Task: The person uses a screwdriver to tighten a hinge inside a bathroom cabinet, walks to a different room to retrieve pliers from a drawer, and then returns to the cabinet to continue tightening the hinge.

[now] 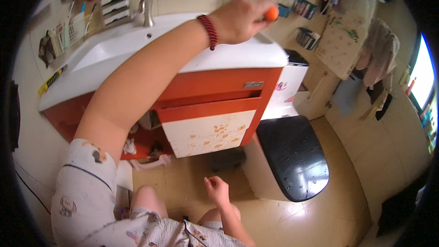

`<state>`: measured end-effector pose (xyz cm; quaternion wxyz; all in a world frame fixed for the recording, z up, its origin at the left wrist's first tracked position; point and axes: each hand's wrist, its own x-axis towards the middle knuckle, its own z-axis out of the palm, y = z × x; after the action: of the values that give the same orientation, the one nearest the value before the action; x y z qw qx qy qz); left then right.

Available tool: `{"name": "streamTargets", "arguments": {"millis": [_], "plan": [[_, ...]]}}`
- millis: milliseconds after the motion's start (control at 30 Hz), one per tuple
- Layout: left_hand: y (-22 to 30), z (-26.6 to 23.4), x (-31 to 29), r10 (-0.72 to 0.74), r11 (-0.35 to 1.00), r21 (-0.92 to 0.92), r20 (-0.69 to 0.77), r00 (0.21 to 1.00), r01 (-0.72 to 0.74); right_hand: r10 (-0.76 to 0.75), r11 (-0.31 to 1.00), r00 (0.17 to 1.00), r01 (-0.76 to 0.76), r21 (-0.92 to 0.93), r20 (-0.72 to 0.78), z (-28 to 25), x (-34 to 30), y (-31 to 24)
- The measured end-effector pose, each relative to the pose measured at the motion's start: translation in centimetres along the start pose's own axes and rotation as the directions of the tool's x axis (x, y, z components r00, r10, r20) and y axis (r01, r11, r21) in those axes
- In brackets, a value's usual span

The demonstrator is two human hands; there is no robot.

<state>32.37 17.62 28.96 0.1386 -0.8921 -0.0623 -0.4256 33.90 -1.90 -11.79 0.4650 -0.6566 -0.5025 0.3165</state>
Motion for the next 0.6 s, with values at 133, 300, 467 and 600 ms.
{"name": "streamTargets", "arguments": {"millis": [133, 300, 467, 600], "plan": [[8.2, -9.3, -11.0, 0.037, 0.99, -0.13, -0.131, 0.991, -0.054, -0.083, 0.994, 0.996, 0.084, -0.07, 0.015, -0.3, 0.4, 0.2], [12.3, -14.4, -28.2, -0.263, 0.871, -0.397, 0.121, 0.957, 0.29, 0.054, 0.997, 0.979, -0.043, -0.061, 0.195, 3.1, 0.2, 0.5], [6.7, -12.6, -37.2, -0.724, 0.639, -0.237, 0.136, 0.676, 0.732, 0.053, 0.996, 0.941, -0.024, -0.09, 0.334, 5.9, -0.5, 0.6], [3.0, -9.2, -39.0, -0.776, 0.606, -0.111, 0.134, 0.616, 0.787, 0.112, 0.992, 0.932, -0.083, -0.099, 0.346, 7.2, -0.9, 0.2]]}}
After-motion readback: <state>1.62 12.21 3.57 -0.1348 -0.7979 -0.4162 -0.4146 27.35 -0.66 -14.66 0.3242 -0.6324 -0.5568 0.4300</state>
